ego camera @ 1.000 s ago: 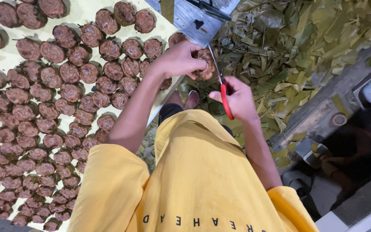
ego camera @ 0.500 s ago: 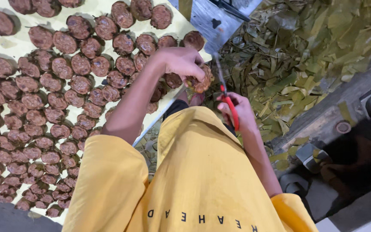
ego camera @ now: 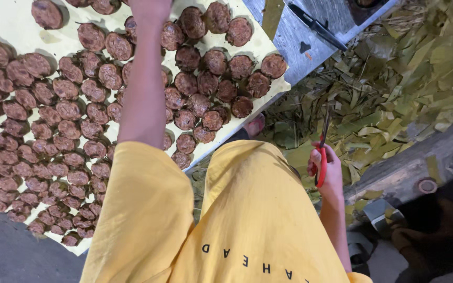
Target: The person uses red-handled scissors to trim the edges of small, round, brown food items arranged on a large tray. They pick up each item, snip the excess material, and place it back on the tray, repeating this process for many items.
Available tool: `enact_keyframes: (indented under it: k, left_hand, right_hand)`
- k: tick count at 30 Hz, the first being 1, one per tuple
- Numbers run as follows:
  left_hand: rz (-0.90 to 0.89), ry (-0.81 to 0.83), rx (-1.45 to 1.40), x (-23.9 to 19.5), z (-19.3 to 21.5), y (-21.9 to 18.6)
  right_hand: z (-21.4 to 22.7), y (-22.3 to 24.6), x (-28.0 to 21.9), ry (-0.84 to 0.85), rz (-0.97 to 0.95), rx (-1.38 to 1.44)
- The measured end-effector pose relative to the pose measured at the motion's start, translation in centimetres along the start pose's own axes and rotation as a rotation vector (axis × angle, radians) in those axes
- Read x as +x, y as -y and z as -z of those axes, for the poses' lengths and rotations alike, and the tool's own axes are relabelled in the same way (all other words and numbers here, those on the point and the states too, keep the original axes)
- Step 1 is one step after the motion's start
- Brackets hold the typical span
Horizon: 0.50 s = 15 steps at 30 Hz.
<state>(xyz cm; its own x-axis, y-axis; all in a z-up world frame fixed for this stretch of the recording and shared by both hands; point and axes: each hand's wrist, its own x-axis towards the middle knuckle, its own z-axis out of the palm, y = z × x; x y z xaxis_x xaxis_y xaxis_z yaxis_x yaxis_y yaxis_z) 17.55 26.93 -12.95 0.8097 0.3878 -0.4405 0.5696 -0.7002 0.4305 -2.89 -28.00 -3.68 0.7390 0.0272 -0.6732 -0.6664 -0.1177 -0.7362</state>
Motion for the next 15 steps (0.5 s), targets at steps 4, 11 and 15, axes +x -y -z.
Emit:
enact_keyframes:
  k: [4,11,15]
  left_hand:
    - [-0.059,0.057,0.199,-2.5,-2.5,-1.1]
    - [-0.327,-0.206,0.326,-3.6,-5.6,-1.9]
    - [-0.334,-0.249,0.198,-3.8,-5.3,-0.6]
  right_hand:
    - [0.0,-0.1,0.4,-0.032,-0.012,0.044]
    - [-0.3,0.6,0.1,-0.057,0.005,-0.027]
    - [0.0,0.7,-0.2,-0.048,0.029,-0.061]
